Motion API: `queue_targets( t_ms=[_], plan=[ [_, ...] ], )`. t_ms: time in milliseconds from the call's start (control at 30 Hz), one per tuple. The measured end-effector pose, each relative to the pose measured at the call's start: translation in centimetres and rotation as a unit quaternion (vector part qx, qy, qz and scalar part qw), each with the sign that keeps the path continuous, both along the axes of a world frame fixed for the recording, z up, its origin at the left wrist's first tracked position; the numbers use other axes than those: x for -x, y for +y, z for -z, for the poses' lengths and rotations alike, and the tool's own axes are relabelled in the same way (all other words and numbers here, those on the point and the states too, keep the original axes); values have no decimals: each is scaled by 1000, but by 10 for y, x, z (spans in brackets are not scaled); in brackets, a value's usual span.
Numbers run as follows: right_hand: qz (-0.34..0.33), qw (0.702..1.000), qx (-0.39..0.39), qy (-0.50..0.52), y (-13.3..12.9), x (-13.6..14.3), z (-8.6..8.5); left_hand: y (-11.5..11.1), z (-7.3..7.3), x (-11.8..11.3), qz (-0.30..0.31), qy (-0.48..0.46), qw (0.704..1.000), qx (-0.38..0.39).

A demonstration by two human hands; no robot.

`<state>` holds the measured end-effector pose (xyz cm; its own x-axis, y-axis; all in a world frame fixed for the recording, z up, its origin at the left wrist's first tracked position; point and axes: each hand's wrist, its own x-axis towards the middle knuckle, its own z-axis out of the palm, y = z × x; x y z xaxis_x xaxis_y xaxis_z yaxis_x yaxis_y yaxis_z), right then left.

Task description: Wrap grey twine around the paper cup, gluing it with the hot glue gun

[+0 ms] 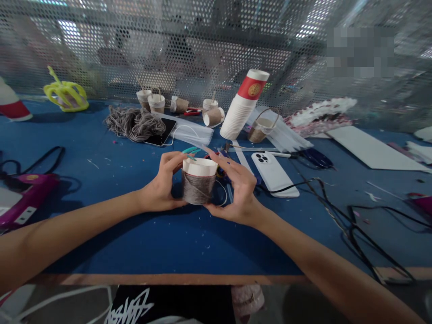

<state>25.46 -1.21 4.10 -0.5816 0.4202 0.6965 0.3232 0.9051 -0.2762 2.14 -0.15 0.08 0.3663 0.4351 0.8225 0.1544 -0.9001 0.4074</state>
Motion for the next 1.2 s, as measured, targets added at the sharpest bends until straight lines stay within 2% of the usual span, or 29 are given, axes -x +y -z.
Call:
queue_targets(
  t_ms=[133,200,233,367,467,567,733,833,933,1000,1067,1133,1200],
  plan=[
    [-44,999,23,-15,5,-6,-5,-3,-8,3,-70,43,997,-5],
    [-77,992,70,-63,15,-20,-12,-1,-9,4,-98,38,994,-3],
    [-71,988,101,-89,22,-30,-17,1,-9,5,-99,26,995,4],
    [42,975,149,-162,52,-72,-33,9,-2,5,-73,-44,994,71],
    [93,948,167,-254,63,-84,-33,12,2,5,-80,-59,989,107],
    [133,948,123,-261,64,-78,-20,11,3,5,-88,-51,990,103],
    [208,957,79,-186,62,-68,1,10,-1,6,-86,-34,991,96],
    [247,938,107,-218,61,-67,0,9,-3,6,-91,-36,988,121],
    [277,919,139,-245,59,-60,-9,8,-4,6,-86,-31,988,123],
    [293,921,169,-194,57,-55,-17,7,-5,6,-84,-30,987,133],
    [291,922,244,-73,54,-53,-26,7,-4,6,-96,-34,981,163],
    [259,900,347,60,51,-54,-36,8,-2,6,-118,-37,973,197],
    [212,872,421,136,48,-56,-44,9,-1,6,-137,-36,967,210]
  ],
)
